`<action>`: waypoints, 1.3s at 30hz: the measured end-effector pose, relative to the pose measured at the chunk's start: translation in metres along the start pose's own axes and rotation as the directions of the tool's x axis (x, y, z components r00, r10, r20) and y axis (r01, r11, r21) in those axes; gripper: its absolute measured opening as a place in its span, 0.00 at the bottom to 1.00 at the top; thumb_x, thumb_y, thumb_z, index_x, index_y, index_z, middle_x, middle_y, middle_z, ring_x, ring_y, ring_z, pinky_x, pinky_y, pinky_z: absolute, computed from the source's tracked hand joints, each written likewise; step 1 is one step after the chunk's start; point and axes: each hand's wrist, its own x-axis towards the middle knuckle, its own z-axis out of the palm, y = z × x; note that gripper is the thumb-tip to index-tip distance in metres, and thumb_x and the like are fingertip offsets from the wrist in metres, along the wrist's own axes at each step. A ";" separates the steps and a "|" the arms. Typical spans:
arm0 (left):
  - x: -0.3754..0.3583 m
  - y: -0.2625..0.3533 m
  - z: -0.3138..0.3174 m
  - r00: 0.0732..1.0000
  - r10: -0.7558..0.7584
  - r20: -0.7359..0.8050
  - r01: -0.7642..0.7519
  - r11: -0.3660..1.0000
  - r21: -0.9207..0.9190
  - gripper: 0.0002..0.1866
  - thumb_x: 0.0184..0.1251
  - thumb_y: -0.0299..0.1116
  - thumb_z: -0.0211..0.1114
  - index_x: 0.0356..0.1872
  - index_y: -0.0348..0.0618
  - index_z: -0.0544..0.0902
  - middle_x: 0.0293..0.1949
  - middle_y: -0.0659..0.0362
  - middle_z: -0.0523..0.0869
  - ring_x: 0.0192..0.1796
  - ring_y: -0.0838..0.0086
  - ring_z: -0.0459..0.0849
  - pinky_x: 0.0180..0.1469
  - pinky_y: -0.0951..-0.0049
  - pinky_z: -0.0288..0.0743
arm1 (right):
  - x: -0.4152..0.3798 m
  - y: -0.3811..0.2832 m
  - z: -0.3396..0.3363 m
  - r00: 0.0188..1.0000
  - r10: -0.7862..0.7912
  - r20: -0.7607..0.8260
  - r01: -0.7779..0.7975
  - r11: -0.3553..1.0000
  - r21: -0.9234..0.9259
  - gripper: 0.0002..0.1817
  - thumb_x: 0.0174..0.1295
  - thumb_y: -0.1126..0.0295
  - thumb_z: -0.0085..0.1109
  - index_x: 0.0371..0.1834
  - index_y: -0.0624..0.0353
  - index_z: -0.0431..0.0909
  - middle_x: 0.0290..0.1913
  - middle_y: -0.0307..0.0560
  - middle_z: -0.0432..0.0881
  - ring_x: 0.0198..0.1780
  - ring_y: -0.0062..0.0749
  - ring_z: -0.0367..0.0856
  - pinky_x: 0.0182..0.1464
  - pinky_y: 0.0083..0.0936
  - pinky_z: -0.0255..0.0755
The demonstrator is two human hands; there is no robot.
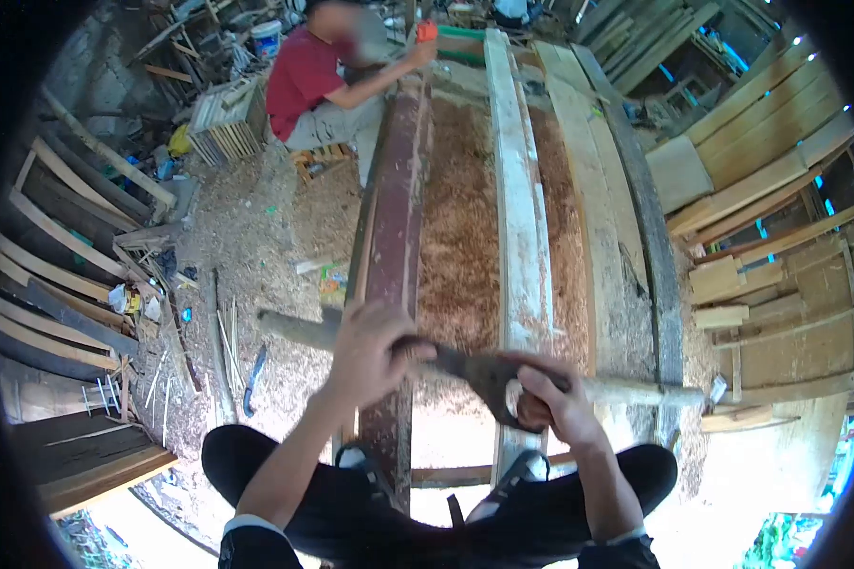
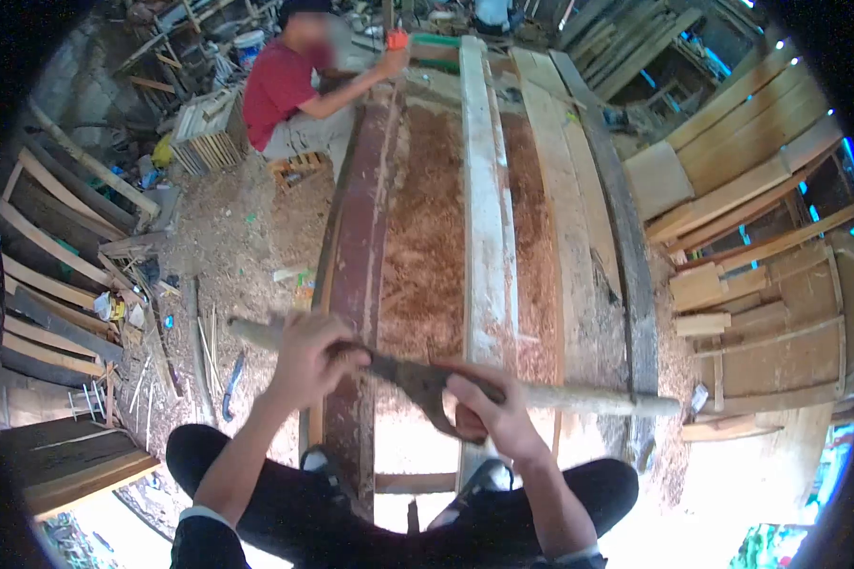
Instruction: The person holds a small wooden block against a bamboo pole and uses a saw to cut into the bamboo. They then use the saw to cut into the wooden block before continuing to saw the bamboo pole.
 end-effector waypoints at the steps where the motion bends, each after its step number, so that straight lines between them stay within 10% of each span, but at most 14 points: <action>1: 0.007 -0.015 0.009 0.999 0.017 0.051 -0.018 0.999 0.029 0.21 0.59 0.56 0.71 0.28 0.48 0.80 0.32 0.63 0.81 0.40 0.66 0.78 0.57 0.62 0.61 | 0.005 0.002 -0.005 1.000 0.013 0.008 -0.011 0.987 -0.159 0.20 0.78 0.65 0.53 0.65 0.67 0.75 0.21 0.31 0.67 0.20 0.13 0.61 0.21 0.20 0.55; 3: 0.026 -0.032 0.027 0.995 0.047 0.085 -0.053 0.997 0.061 0.23 0.60 0.59 0.68 0.30 0.48 0.82 0.40 0.61 0.85 0.47 0.65 0.81 0.65 0.59 0.61 | 0.017 -0.005 -0.011 0.996 -0.009 0.087 0.038 0.937 -0.346 0.19 0.78 0.65 0.51 0.63 0.67 0.75 0.23 0.34 0.70 0.23 0.15 0.65 0.23 0.19 0.58; 5: 0.044 -0.037 0.047 0.973 0.215 -0.086 -0.169 0.913 0.371 0.35 0.53 0.66 0.69 0.53 0.48 0.81 0.61 0.54 0.78 0.66 0.60 0.75 0.78 0.48 0.51 | 0.035 0.009 -0.025 0.993 -0.051 0.107 0.089 0.916 -0.391 0.18 0.78 0.65 0.50 0.61 0.67 0.76 0.25 0.34 0.72 0.23 0.15 0.66 0.23 0.18 0.59; 8: 0.021 -0.045 0.113 0.988 -0.075 -0.131 0.081 0.996 0.041 0.56 0.43 0.69 0.74 0.74 0.52 0.65 0.74 0.48 0.64 0.77 0.53 0.64 0.80 0.42 0.47 | 0.042 0.064 -0.052 0.997 -0.064 -0.044 0.063 0.998 -0.024 0.13 0.76 0.64 0.54 0.51 0.63 0.75 0.23 0.33 0.70 0.25 0.15 0.71 0.25 0.17 0.68; 10: -0.018 -0.074 0.153 0.953 -0.086 0.291 0.075 0.996 0.048 0.67 0.38 0.70 0.78 0.79 0.55 0.53 0.73 0.43 0.66 0.77 0.50 0.62 0.79 0.39 0.52 | 0.025 0.114 -0.030 0.786 -0.243 -0.569 0.030 0.934 -0.357 0.16 0.75 0.64 0.56 0.59 0.62 0.74 0.24 0.33 0.71 0.25 0.13 0.70 0.22 0.14 0.68; 12: -0.049 -0.104 0.187 0.752 -0.123 0.648 -0.071 0.962 0.264 0.65 0.41 0.64 0.81 0.80 0.55 0.54 0.72 0.44 0.68 0.76 0.51 0.65 0.76 0.40 0.57 | 0.018 0.182 -0.029 0.738 -0.213 -0.640 0.058 0.965 -0.254 0.17 0.74 0.65 0.59 0.61 0.62 0.74 0.25 0.32 0.73 0.21 0.12 0.69 0.19 0.14 0.67; 13: -0.059 -0.106 0.199 0.753 -0.105 0.650 -0.080 0.965 0.249 0.65 0.41 0.64 0.81 0.80 0.55 0.54 0.72 0.44 0.68 0.76 0.51 0.65 0.76 0.40 0.57 | 0.030 0.251 -0.061 0.667 -0.451 -0.593 0.020 0.806 -0.591 0.17 0.74 0.66 0.59 0.60 0.63 0.74 0.26 0.32 0.73 0.20 0.11 0.67 0.19 0.14 0.67; 19: -0.048 -0.129 0.239 0.728 -0.142 0.671 -0.117 0.938 0.325 0.48 0.42 0.51 0.82 0.67 0.41 0.72 0.64 0.45 0.78 0.68 0.55 0.76 0.71 0.49 0.67 | 0.053 0.233 0.003 0.710 -0.251 -0.658 0.035 0.946 -0.324 0.22 0.76 0.69 0.54 0.70 0.65 0.70 0.25 0.31 0.71 0.23 0.10 0.67 0.23 0.14 0.65; 22: -0.008 -0.118 0.204 0.423 -0.292 0.858 0.003 0.947 0.321 0.40 0.42 0.51 0.80 0.57 0.40 0.78 0.58 0.49 0.83 0.62 0.59 0.81 0.66 0.54 0.73 | 0.046 0.219 0.022 0.723 -0.154 -0.673 0.041 0.983 -0.181 0.24 0.77 0.67 0.53 0.72 0.65 0.68 0.24 0.30 0.70 0.23 0.11 0.66 0.23 0.15 0.63; 24: -0.027 -0.139 0.222 0.735 -0.008 0.678 -0.166 0.968 0.191 0.42 0.39 0.51 0.81 0.57 0.41 0.79 0.55 0.49 0.83 0.61 0.59 0.81 0.64 0.54 0.73 | 0.036 0.230 0.030 0.692 -0.156 -0.705 -0.013 0.974 -0.228 0.25 0.77 0.67 0.53 0.74 0.64 0.67 0.25 0.31 0.70 0.23 0.12 0.66 0.23 0.16 0.62; 27: -0.067 -0.151 0.228 0.929 0.220 0.298 -0.284 0.940 0.191 0.38 0.45 0.47 0.80 0.58 0.40 0.79 0.50 0.51 0.85 0.54 0.58 0.84 0.66 0.56 0.72 | 0.039 0.229 0.031 0.714 -0.201 -0.671 0.003 0.959 -0.284 0.25 0.78 0.68 0.50 0.74 0.67 0.66 0.28 0.32 0.74 0.26 0.11 0.67 0.26 0.15 0.63; 31: -0.073 -0.140 0.238 0.961 0.104 0.255 -0.210 0.876 0.434 0.38 0.40 0.46 0.81 0.55 0.41 0.79 0.53 0.50 0.83 0.61 0.60 0.80 0.63 0.55 0.73 | 0.066 0.209 0.017 0.745 -0.177 -0.643 -0.017 0.959 -0.283 0.24 0.77 0.70 0.50 0.73 0.66 0.67 0.29 0.32 0.75 0.26 0.11 0.67 0.26 0.16 0.62; 37: -0.041 -0.136 0.228 0.581 -0.324 0.746 0.053 0.931 0.362 0.33 0.45 0.44 0.79 0.54 0.42 0.80 0.47 0.54 0.86 0.57 0.60 0.83 0.59 0.59 0.75 | 0.054 0.226 0.017 0.754 -0.188 -0.630 -0.007 0.956 -0.293 0.26 0.77 0.69 0.50 0.76 0.64 0.64 0.25 0.30 0.70 0.23 0.12 0.64 0.25 0.16 0.63; 39: -0.060 -0.144 0.239 0.936 0.043 0.350 -0.182 0.909 0.376 0.34 0.41 0.44 0.80 0.54 0.45 0.81 0.41 0.54 0.87 0.47 0.60 0.88 0.51 0.58 0.82 | 0.066 0.236 0.010 0.696 -0.512 -0.503 -0.006 0.697 -0.717 0.26 0.77 0.67 0.50 0.77 0.62 0.64 0.25 0.31 0.71 0.24 0.13 0.67 0.26 0.17 0.65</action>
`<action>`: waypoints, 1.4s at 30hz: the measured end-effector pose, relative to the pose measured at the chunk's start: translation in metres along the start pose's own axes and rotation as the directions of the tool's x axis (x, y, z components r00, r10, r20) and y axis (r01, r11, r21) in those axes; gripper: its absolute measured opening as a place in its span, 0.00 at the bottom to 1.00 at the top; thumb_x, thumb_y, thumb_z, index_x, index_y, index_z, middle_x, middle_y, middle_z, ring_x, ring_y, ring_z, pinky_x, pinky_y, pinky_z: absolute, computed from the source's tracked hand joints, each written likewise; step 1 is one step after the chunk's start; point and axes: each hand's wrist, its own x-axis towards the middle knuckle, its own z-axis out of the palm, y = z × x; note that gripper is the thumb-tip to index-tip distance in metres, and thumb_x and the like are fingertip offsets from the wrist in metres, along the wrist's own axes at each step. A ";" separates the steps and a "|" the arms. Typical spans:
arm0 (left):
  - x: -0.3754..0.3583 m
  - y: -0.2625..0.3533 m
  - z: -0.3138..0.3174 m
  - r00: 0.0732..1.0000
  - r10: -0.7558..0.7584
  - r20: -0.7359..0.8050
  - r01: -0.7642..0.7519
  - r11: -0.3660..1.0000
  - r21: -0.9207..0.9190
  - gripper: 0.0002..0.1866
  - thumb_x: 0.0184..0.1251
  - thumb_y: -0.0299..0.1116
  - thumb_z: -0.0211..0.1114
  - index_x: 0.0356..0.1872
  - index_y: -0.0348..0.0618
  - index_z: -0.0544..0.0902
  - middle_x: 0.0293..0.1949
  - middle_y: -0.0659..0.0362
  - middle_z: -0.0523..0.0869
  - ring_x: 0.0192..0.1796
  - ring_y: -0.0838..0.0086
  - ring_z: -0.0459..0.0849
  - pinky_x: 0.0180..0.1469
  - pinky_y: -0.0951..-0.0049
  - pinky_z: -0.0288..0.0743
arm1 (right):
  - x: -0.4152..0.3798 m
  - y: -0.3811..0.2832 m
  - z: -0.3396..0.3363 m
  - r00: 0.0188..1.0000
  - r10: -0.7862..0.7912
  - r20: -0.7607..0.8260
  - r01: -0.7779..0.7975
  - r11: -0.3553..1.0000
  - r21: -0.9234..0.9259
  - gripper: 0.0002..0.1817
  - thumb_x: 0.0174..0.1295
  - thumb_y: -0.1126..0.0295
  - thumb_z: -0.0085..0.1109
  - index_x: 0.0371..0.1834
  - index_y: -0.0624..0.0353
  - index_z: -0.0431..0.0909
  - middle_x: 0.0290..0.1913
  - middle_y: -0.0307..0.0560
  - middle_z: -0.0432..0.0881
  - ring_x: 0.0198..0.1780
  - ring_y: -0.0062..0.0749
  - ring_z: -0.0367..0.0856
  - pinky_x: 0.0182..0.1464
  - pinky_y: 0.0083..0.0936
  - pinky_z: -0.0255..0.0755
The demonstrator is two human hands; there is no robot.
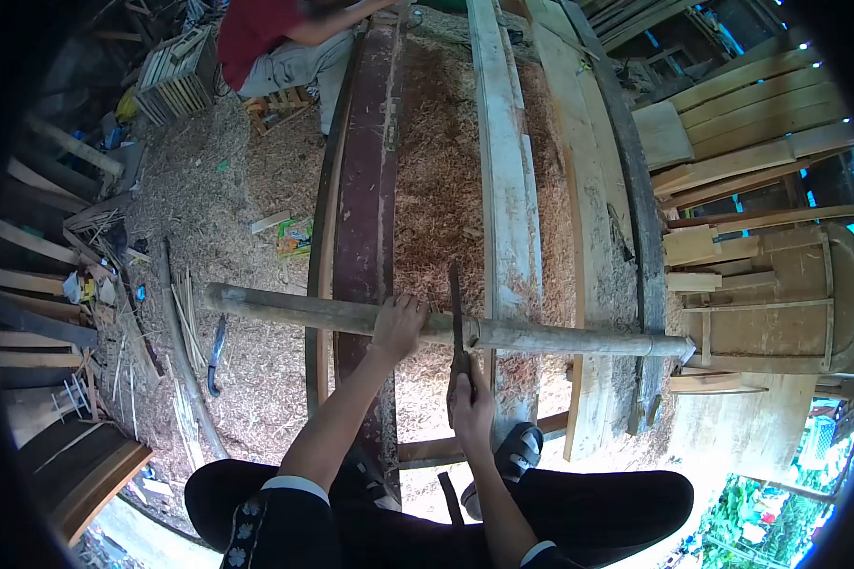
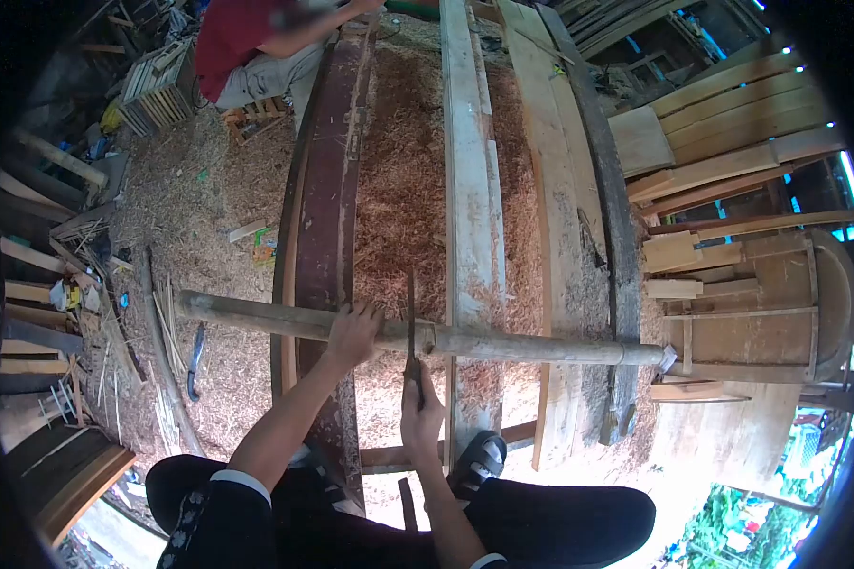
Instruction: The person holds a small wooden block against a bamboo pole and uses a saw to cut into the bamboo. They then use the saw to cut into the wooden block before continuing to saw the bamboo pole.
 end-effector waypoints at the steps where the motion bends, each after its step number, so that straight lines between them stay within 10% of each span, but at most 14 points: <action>1: 0.004 -0.005 0.004 1.000 0.001 0.003 -0.001 1.000 -0.001 0.34 0.41 0.44 0.80 0.54 0.45 0.81 0.41 0.54 0.87 0.47 0.60 0.88 0.51 0.58 0.82 | 0.004 0.005 0.000 1.000 0.003 0.001 -0.003 1.000 0.000 0.26 0.77 0.67 0.50 0.77 0.62 0.64 0.25 0.31 0.71 0.24 0.13 0.67 0.26 0.17 0.65; 5: 0.013 -0.009 -0.009 0.983 0.052 0.176 -0.038 0.996 -0.082 0.34 0.44 0.47 0.79 0.54 0.44 0.81 0.40 0.52 0.89 0.46 0.58 0.89 0.45 0.57 0.84 | 0.006 -0.023 -0.006 0.964 0.239 0.117 -0.246 0.968 0.044 0.27 0.78 0.66 0.49 0.77 0.60 0.64 0.24 0.31 0.71 0.24 0.12 0.68 0.26 0.17 0.67; 7: 0.020 -0.012 -0.015 0.975 0.019 0.222 -0.003 0.997 -0.073 0.31 0.47 0.47 0.77 0.53 0.44 0.82 0.41 0.51 0.89 0.45 0.58 0.90 0.46 0.56 0.83 | -0.005 -0.019 -0.005 0.956 0.276 0.102 -0.291 0.937 0.194 0.25 0.77 0.67 0.49 0.74 0.64 0.68 0.55 0.64 0.85 0.54 0.31 0.85 0.54 0.29 0.76; 8: 0.031 -0.017 -0.025 0.937 0.014 0.349 0.018 0.996 -0.089 0.31 0.46 0.50 0.77 0.51 0.45 0.84 0.38 0.51 0.89 0.43 0.58 0.90 0.45 0.57 0.84 | 0.001 -0.016 -0.003 0.958 0.275 0.086 -0.284 0.949 0.134 0.24 0.77 0.66 0.49 0.73 0.62 0.69 0.54 0.65 0.85 0.54 0.33 0.86 0.53 0.30 0.76; 12: 0.036 -0.013 -0.029 0.907 -0.052 0.417 0.106 0.989 -0.107 0.28 0.38 0.54 0.79 0.39 0.44 0.88 0.37 0.51 0.91 0.41 0.60 0.91 0.47 0.61 0.85 | 0.042 -0.045 -0.002 0.952 0.284 0.112 -0.272 0.956 -0.109 0.23 0.77 0.66 0.49 0.71 0.63 0.71 0.41 0.57 0.87 0.37 0.31 0.84 0.42 0.30 0.76; 16: 0.030 -0.011 -0.031 0.868 -0.044 0.494 0.133 0.980 -0.146 0.29 0.37 0.53 0.80 0.38 0.44 0.88 0.37 0.50 0.91 0.39 0.58 0.91 0.45 0.61 0.85 | 0.040 -0.014 0.001 0.980 0.191 0.050 -0.193 0.980 0.044 0.23 0.76 0.65 0.51 0.70 0.61 0.73 0.30 0.50 0.83 0.28 0.26 0.78 0.34 0.29 0.75; 19: 0.005 0.002 0.001 0.903 -0.119 0.412 0.196 0.969 -0.151 0.29 0.39 0.52 0.77 0.43 0.44 0.86 0.32 0.51 0.89 0.36 0.57 0.90 0.40 0.57 0.84 | 0.046 -0.016 -0.014 0.938 0.303 0.170 -0.312 0.950 0.028 0.23 0.76 0.63 0.53 0.71 0.60 0.74 0.30 0.46 0.83 0.28 0.20 0.76 0.33 0.26 0.73; 21: -0.003 0.002 0.018 0.989 -0.117 0.091 0.125 0.988 -0.090 0.34 0.38 0.55 0.79 0.46 0.43 0.84 0.32 0.50 0.88 0.37 0.55 0.90 0.42 0.56 0.84 | 0.049 -0.020 -0.008 0.947 0.281 0.156 -0.283 0.959 -0.012 0.23 0.76 0.63 0.53 0.71 0.59 0.73 0.29 0.44 0.83 0.28 0.18 0.75 0.33 0.25 0.73; 24: 0.014 -0.002 -0.012 0.894 -0.092 0.439 0.156 0.981 -0.112 0.39 0.39 0.60 0.79 0.49 0.42 0.82 0.33 0.49 0.88 0.38 0.54 0.90 0.45 0.56 0.82 | 0.015 -0.032 -0.022 0.964 0.241 0.112 -0.241 0.970 -0.012 0.24 0.76 0.63 0.53 0.72 0.59 0.73 0.29 0.42 0.82 0.28 0.17 0.74 0.33 0.24 0.72; 30: 0.006 0.001 -0.003 0.931 -0.105 0.349 0.154 0.982 -0.114 0.41 0.40 0.64 0.78 0.50 0.42 0.81 0.34 0.51 0.88 0.41 0.55 0.90 0.47 0.55 0.81 | 0.023 -0.028 -0.008 0.965 0.245 0.091 -0.252 0.965 0.074 0.24 0.77 0.64 0.50 0.72 0.66 0.70 0.27 0.38 0.76 0.26 0.17 0.70 0.28 0.23 0.67; 34: 0.018 0.000 -0.011 0.840 -0.069 0.538 0.139 0.986 -0.090 0.40 0.40 0.63 0.79 0.51 0.44 0.81 0.35 0.52 0.89 0.43 0.57 0.90 0.47 0.56 0.81 | 0.022 -0.035 -0.019 0.901 0.385 0.198 -0.394 0.919 0.005 0.23 0.77 0.66 0.50 0.70 0.67 0.71 0.43 0.57 0.87 0.39 0.27 0.83 0.43 0.27 0.76; 36: -0.005 0.009 0.006 0.996 -0.084 -0.015 0.084 0.996 0.002 0.29 0.48 0.58 0.76 0.43 0.45 0.84 0.32 0.53 0.89 0.38 0.59 0.90 0.41 0.58 0.82 | 0.004 -0.031 -0.019 0.929 0.334 0.157 -0.346 0.936 0.058 0.23 0.77 0.67 0.50 0.70 0.67 0.71 0.48 0.60 0.86 0.45 0.31 0.85 0.48 0.29 0.76; 38: 0.000 0.003 0.002 0.989 -0.090 0.118 0.093 0.995 -0.021 0.25 0.53 0.54 0.74 0.43 0.46 0.84 0.31 0.54 0.89 0.37 0.59 0.90 0.40 0.58 0.82 | -0.007 -0.031 -0.012 0.948 0.305 0.093 -0.316 0.936 0.156 0.23 0.76 0.68 0.49 0.70 0.69 0.71 0.58 0.67 0.83 0.61 0.40 0.83 0.59 0.32 0.75; 42: 0.009 0.001 -0.014 0.951 -0.078 0.298 0.116 0.987 -0.112 0.17 0.59 0.46 0.71 0.42 0.46 0.84 0.28 0.56 0.89 0.32 0.60 0.90 0.35 0.60 0.81 | 0.023 -0.046 -0.004 0.901 0.419 0.110 -0.428 0.901 0.072 0.23 0.77 0.68 0.49 0.71 0.68 0.70 0.52 0.62 0.86 0.53 0.31 0.85 0.54 0.29 0.76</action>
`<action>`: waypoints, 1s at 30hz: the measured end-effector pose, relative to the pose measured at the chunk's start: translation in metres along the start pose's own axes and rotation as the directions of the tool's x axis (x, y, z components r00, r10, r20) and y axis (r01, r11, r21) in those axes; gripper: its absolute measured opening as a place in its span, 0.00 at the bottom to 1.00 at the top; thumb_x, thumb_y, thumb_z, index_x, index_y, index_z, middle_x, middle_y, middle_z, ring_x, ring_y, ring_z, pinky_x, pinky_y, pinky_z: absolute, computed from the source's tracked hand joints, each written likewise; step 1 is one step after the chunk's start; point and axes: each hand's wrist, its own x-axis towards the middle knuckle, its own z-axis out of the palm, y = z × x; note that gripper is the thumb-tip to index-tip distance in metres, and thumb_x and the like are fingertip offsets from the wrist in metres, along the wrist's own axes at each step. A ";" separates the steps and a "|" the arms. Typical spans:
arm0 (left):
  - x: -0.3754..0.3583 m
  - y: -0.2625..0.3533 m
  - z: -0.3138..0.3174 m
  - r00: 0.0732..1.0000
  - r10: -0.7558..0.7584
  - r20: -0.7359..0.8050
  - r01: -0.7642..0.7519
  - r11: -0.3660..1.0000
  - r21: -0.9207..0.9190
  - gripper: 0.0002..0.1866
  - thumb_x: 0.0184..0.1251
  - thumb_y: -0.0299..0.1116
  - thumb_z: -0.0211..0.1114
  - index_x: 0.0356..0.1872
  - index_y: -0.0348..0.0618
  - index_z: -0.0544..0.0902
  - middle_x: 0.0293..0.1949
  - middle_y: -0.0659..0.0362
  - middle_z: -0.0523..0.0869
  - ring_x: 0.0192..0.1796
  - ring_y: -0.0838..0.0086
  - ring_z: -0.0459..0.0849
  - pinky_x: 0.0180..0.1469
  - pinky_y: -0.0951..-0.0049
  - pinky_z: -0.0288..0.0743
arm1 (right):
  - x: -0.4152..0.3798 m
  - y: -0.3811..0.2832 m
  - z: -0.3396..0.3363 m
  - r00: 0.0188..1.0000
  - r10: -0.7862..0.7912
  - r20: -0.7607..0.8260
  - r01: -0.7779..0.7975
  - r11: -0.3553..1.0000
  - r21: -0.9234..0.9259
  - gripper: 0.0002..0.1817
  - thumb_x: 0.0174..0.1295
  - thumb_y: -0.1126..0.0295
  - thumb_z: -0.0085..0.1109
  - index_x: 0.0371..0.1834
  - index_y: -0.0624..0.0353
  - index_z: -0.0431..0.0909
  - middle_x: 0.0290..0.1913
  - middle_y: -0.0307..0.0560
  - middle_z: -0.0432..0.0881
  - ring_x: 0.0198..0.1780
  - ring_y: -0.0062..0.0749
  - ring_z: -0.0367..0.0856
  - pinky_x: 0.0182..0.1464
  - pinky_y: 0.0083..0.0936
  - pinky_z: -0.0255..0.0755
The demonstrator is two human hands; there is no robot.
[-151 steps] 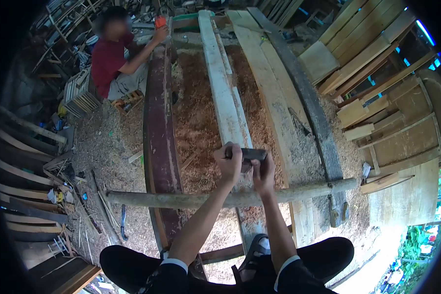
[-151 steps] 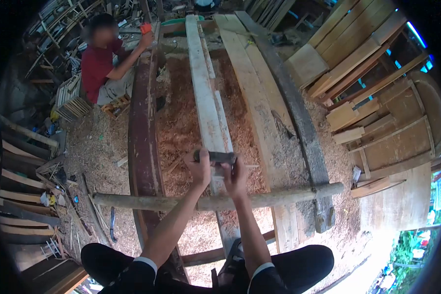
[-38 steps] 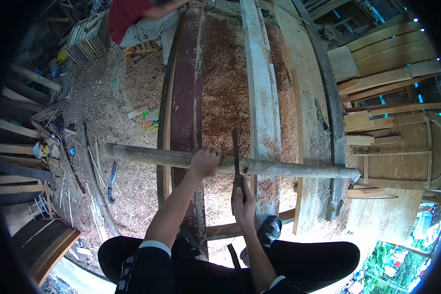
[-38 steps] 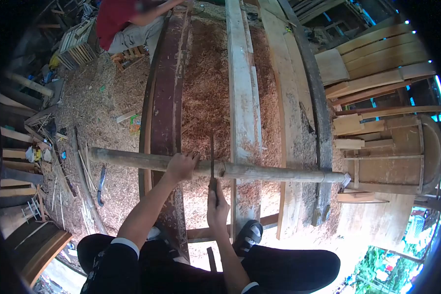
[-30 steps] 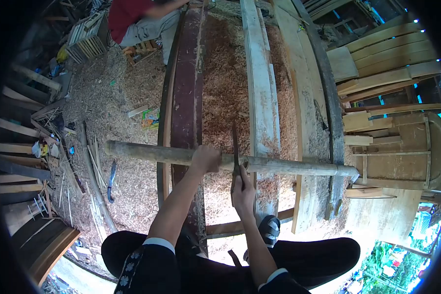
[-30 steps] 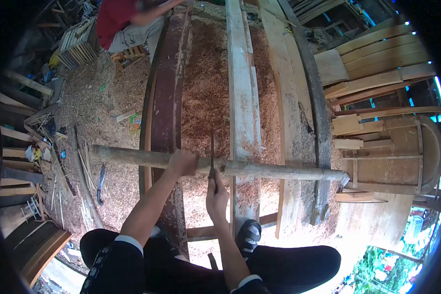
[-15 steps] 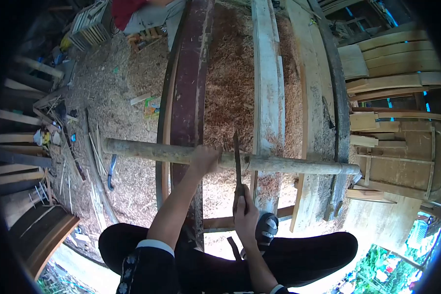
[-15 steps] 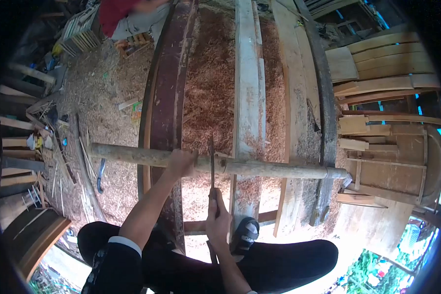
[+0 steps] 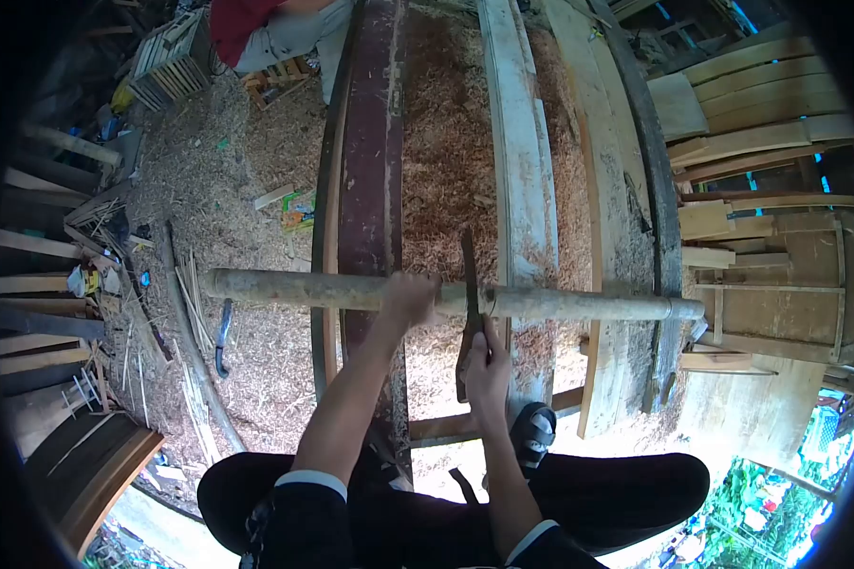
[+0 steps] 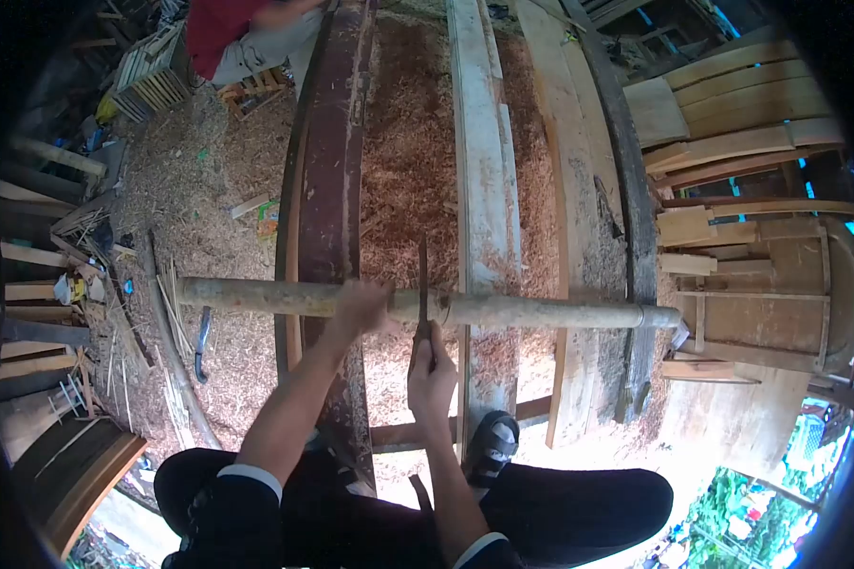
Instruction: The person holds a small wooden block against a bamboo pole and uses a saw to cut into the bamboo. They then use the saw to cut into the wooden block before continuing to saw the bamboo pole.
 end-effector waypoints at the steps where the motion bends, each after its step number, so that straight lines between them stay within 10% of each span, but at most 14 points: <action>1: -0.002 -0.001 0.012 1.000 0.003 0.005 -0.003 1.000 -0.003 0.17 0.59 0.46 0.71 0.42 0.46 0.84 0.28 0.56 0.89 0.32 0.60 0.90 0.35 0.60 0.81 | -0.011 -0.004 -0.009 1.000 0.006 -0.003 -0.006 1.000 -0.001 0.23 0.77 0.68 0.49 0.71 0.68 0.70 0.52 0.62 0.86 0.53 0.31 0.85 0.54 0.29 0.76; 3: 0.001 -0.005 0.035 0.987 0.024 -0.158 -0.010 0.996 0.087 0.27 0.50 0.53 0.77 0.44 0.46 0.83 0.28 0.56 0.89 0.31 0.59 0.90 0.36 0.60 0.81 | -0.038 0.002 -0.023 0.999 0.011 0.051 -0.008 0.999 -0.051 0.23 0.78 0.67 0.48 0.71 0.68 0.70 0.44 0.56 0.87 0.42 0.23 0.81 0.46 0.26 0.75; 4: 0.006 -0.007 0.020 0.985 0.017 -0.169 -0.002 0.996 0.087 0.27 0.50 0.53 0.77 0.44 0.46 0.83 0.28 0.56 0.89 0.31 0.59 0.90 0.36 0.60 0.81 | -0.051 0.015 -0.023 0.971 -0.238 -0.012 0.238 0.971 -0.024 0.23 0.78 0.66 0.48 0.71 0.67 0.71 0.39 0.52 0.85 0.37 0.20 0.75 0.41 0.24 0.73; 6: 0.002 -0.002 0.003 1.000 0.012 0.016 -0.012 1.000 0.008 0.36 0.41 0.58 0.81 0.48 0.45 0.81 0.30 0.55 0.89 0.34 0.60 0.90 0.40 0.61 0.80 | -0.051 0.017 -0.028 0.990 -0.139 0.008 0.140 0.988 -0.068 0.23 0.78 0.66 0.48 0.70 0.67 0.71 0.40 0.52 0.85 0.38 0.20 0.76 0.41 0.24 0.73; 27: 0.003 0.002 0.000 0.996 -0.057 0.066 0.059 0.998 -0.029 0.39 0.40 0.61 0.78 0.51 0.44 0.83 0.31 0.50 0.89 0.38 0.56 0.91 0.43 0.56 0.83 | -0.031 0.019 -0.011 0.999 -0.051 0.017 0.052 0.997 -0.048 0.23 0.77 0.70 0.49 0.71 0.71 0.68 0.61 0.60 0.83 0.63 0.33 0.81 0.60 0.26 0.73; 30: 0.002 -0.001 0.000 0.998 -0.006 0.063 0.008 0.999 -0.039 0.40 0.40 0.62 0.78 0.52 0.44 0.83 0.33 0.50 0.89 0.39 0.57 0.91 0.44 0.57 0.84 | -0.023 0.006 -0.008 0.996 -0.081 0.027 0.082 0.996 -0.032 0.24 0.78 0.69 0.48 0.73 0.67 0.67 0.58 0.56 0.85 0.50 0.26 0.82 0.52 0.22 0.75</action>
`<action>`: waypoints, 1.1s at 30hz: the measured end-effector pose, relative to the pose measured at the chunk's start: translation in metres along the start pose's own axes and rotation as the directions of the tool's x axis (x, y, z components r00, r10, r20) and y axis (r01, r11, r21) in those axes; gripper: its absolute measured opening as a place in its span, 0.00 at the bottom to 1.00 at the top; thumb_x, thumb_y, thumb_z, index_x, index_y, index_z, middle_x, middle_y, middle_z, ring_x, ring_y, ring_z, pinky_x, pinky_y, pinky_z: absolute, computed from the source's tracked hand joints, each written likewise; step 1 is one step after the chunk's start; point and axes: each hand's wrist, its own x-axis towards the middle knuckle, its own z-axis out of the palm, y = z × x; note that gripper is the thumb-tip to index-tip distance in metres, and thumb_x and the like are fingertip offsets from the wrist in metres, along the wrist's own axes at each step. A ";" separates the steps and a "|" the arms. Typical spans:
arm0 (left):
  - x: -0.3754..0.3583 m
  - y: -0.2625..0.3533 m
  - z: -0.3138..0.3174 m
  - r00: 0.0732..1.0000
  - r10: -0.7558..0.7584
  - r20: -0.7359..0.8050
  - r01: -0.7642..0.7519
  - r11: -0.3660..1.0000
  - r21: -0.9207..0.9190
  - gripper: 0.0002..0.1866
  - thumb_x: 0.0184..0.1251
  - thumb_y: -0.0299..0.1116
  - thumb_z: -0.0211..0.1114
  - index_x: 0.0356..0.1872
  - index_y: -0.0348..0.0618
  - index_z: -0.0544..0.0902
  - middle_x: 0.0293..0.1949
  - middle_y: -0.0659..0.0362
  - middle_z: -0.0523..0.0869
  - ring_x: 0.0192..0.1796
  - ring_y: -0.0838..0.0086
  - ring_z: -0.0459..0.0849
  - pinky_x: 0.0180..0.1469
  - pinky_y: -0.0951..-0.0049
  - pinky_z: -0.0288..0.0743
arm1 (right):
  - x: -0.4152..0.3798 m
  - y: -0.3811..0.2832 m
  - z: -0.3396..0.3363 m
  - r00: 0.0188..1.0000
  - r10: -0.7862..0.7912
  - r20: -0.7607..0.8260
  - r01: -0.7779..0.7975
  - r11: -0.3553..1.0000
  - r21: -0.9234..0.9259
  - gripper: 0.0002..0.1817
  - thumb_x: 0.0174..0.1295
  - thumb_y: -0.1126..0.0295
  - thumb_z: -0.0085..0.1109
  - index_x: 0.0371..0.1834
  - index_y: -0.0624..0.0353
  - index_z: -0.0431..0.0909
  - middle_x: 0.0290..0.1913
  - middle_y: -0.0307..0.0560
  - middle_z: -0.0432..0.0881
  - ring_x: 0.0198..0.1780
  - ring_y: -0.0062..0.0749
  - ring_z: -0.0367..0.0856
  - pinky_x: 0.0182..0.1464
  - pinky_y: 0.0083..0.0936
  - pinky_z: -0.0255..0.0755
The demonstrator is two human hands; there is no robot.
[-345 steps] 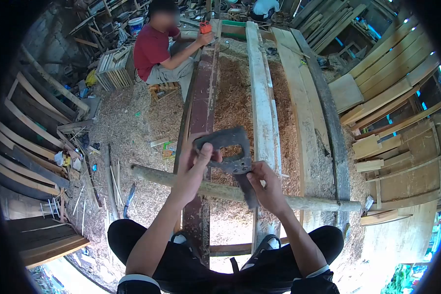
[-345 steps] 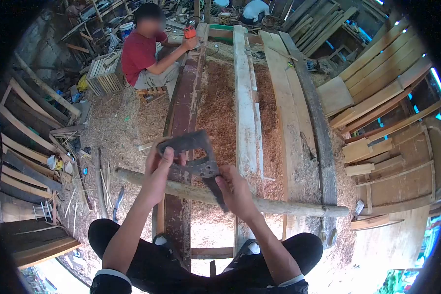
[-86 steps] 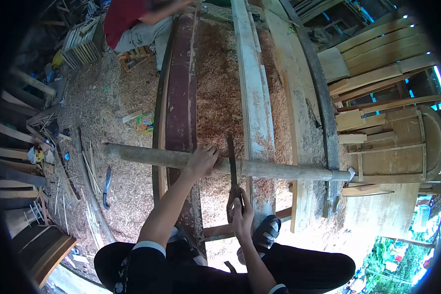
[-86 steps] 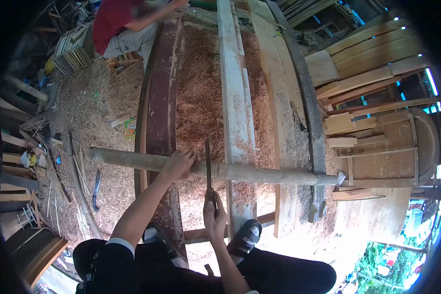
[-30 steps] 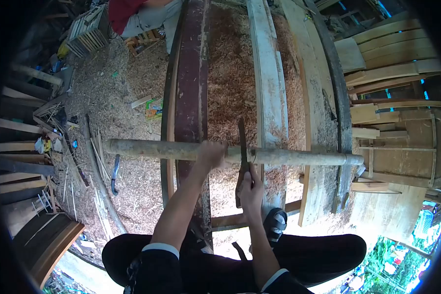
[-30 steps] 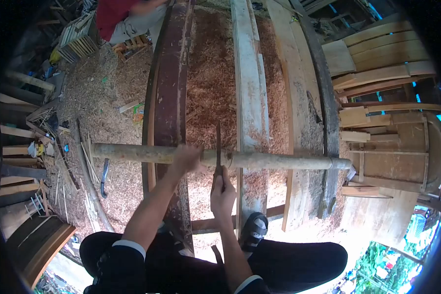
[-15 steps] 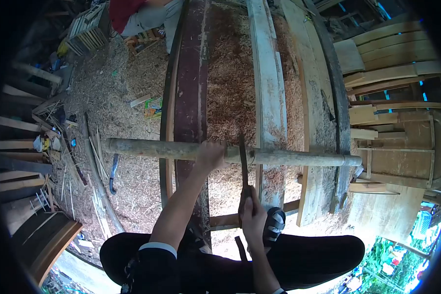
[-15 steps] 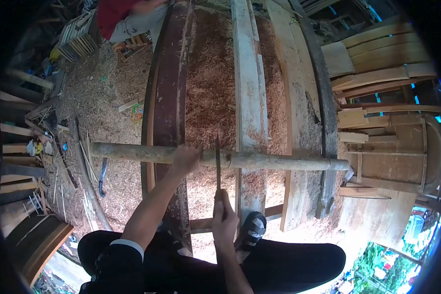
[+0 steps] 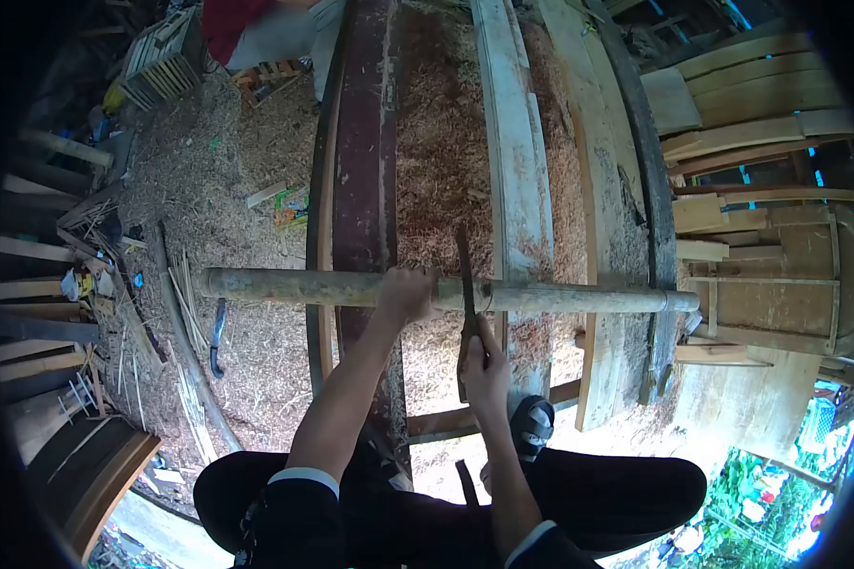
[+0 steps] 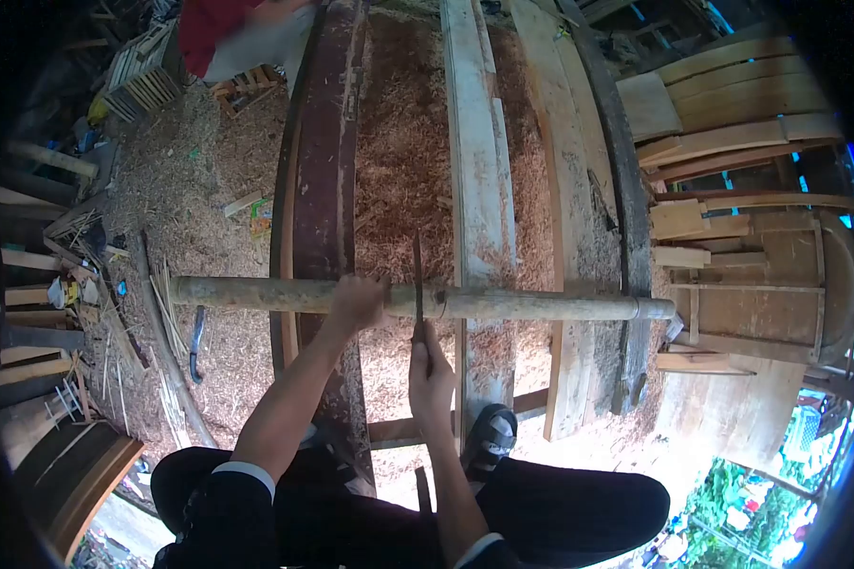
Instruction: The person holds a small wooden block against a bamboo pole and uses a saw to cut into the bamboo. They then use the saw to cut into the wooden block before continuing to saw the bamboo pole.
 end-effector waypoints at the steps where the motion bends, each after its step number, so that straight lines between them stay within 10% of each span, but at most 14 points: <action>1: -0.001 0.001 -0.001 1.000 0.003 0.008 -0.003 1.000 -0.005 0.40 0.40 0.62 0.78 0.52 0.44 0.83 0.33 0.50 0.89 0.39 0.57 0.91 0.44 0.57 0.84 | -0.001 0.002 -0.002 0.999 0.039 0.033 -0.042 0.996 0.075 0.24 0.78 0.69 0.48 0.74 0.66 0.67 0.56 0.54 0.86 0.44 0.21 0.81 0.47 0.19 0.75; 6: 0.001 0.005 -0.010 0.995 -0.068 0.079 0.069 0.998 -0.004 0.40 0.41 0.61 0.79 0.52 0.43 0.82 0.37 0.50 0.89 0.40 0.57 0.91 0.46 0.57 0.84 | -0.022 0.017 -0.009 0.983 0.151 0.101 -0.166 0.972 0.165 0.26 0.79 0.67 0.46 0.78 0.58 0.64 0.25 0.32 0.72 0.26 0.13 0.68 0.29 0.18 0.65; 11: 0.002 0.001 0.004 0.998 -0.030 0.059 0.029 0.999 0.015 0.42 0.41 0.62 0.79 0.54 0.42 0.81 0.37 0.50 0.89 0.41 0.57 0.90 0.47 0.57 0.84 | -0.033 0.010 -0.008 0.999 0.032 -0.007 -0.031 0.996 0.087 0.28 0.78 0.67 0.48 0.79 0.59 0.60 0.34 0.38 0.80 0.30 0.19 0.73 0.33 0.22 0.71; 13: -0.003 0.003 0.004 1.000 -0.018 0.018 0.018 1.000 0.017 0.42 0.41 0.63 0.79 0.53 0.42 0.81 0.37 0.51 0.89 0.41 0.57 0.90 0.47 0.57 0.84 | -0.047 0.040 -0.017 0.990 -0.143 0.014 0.143 0.989 0.037 0.28 0.80 0.66 0.48 0.80 0.59 0.57 0.26 0.29 0.68 0.23 0.09 0.64 0.22 0.14 0.60; 16: -0.006 0.008 0.002 0.996 -0.009 -0.087 0.015 0.998 0.068 0.37 0.42 0.59 0.81 0.49 0.44 0.81 0.35 0.52 0.89 0.39 0.61 0.90 0.44 0.61 0.83 | -0.029 0.020 -0.018 0.976 0.181 0.117 -0.202 0.958 0.201 0.28 0.78 0.68 0.49 0.78 0.62 0.61 0.46 0.45 0.85 0.40 0.19 0.79 0.43 0.22 0.75; 22: -0.003 0.003 0.008 0.996 -0.019 -0.092 0.021 1.000 0.018 0.35 0.43 0.58 0.81 0.48 0.46 0.81 0.33 0.53 0.88 0.40 0.60 0.90 0.45 0.59 0.83 | -0.020 0.038 -0.004 0.998 0.063 0.009 -0.064 0.978 0.196 0.24 0.79 0.67 0.49 0.74 0.63 0.69 0.43 0.42 0.83 0.36 0.09 0.73 0.38 0.13 0.70; 25: -0.002 0.003 0.017 0.973 0.024 -0.228 0.004 0.993 0.119 0.37 0.41 0.59 0.81 0.49 0.46 0.81 0.33 0.54 0.88 0.43 0.61 0.90 0.46 0.59 0.82 | -0.021 0.022 -0.013 0.955 0.287 0.081 -0.296 0.945 0.138 0.23 0.79 0.66 0.49 0.72 0.66 0.70 0.47 0.48 0.85 0.43 0.20 0.80 0.47 0.21 0.75; 27: -0.003 0.006 -0.011 0.998 -0.044 0.038 0.043 0.999 0.020 0.38 0.42 0.60 0.80 0.50 0.46 0.80 0.35 0.55 0.89 0.45 0.62 0.89 0.46 0.59 0.82 | 0.007 0.015 -0.010 0.987 0.152 0.056 -0.157 0.982 0.100 0.23 0.79 0.65 0.48 0.72 0.66 0.70 0.49 0.53 0.86 0.46 0.25 0.81 0.50 0.25 0.75; 29: -0.009 0.005 0.004 0.998 -0.019 -0.059 0.022 0.999 0.049 0.38 0.42 0.60 0.80 0.51 0.45 0.80 0.37 0.54 0.89 0.46 0.61 0.89 0.48 0.59 0.82 | 0.014 0.027 -0.013 0.998 0.013 0.060 -0.015 0.999 0.029 0.24 0.79 0.64 0.48 0.72 0.66 0.70 0.51 0.57 0.86 0.50 0.30 0.82 0.53 0.29 0.74; 31: -0.010 0.010 0.012 0.987 0.029 -0.157 -0.015 0.996 0.093 0.39 0.43 0.60 0.80 0.52 0.45 0.80 0.39 0.53 0.89 0.47 0.61 0.89 0.50 0.59 0.81 | -0.001 0.046 -0.018 0.998 -0.038 0.055 0.041 0.998 -0.044 0.25 0.80 0.63 0.47 0.78 0.54 0.64 0.19 0.26 0.61 0.19 0.09 0.58 0.19 0.15 0.53; 33: -0.007 0.007 0.011 0.991 -0.017 -0.132 0.027 0.997 0.071 0.39 0.42 0.60 0.80 0.51 0.44 0.80 0.40 0.53 0.90 0.47 0.59 0.89 0.52 0.59 0.81 | -0.015 0.032 -0.020 0.993 -0.092 0.070 0.094 0.995 -0.031 0.26 0.80 0.64 0.47 0.78 0.54 0.63 0.19 0.26 0.61 0.20 0.09 0.58 0.19 0.16 0.54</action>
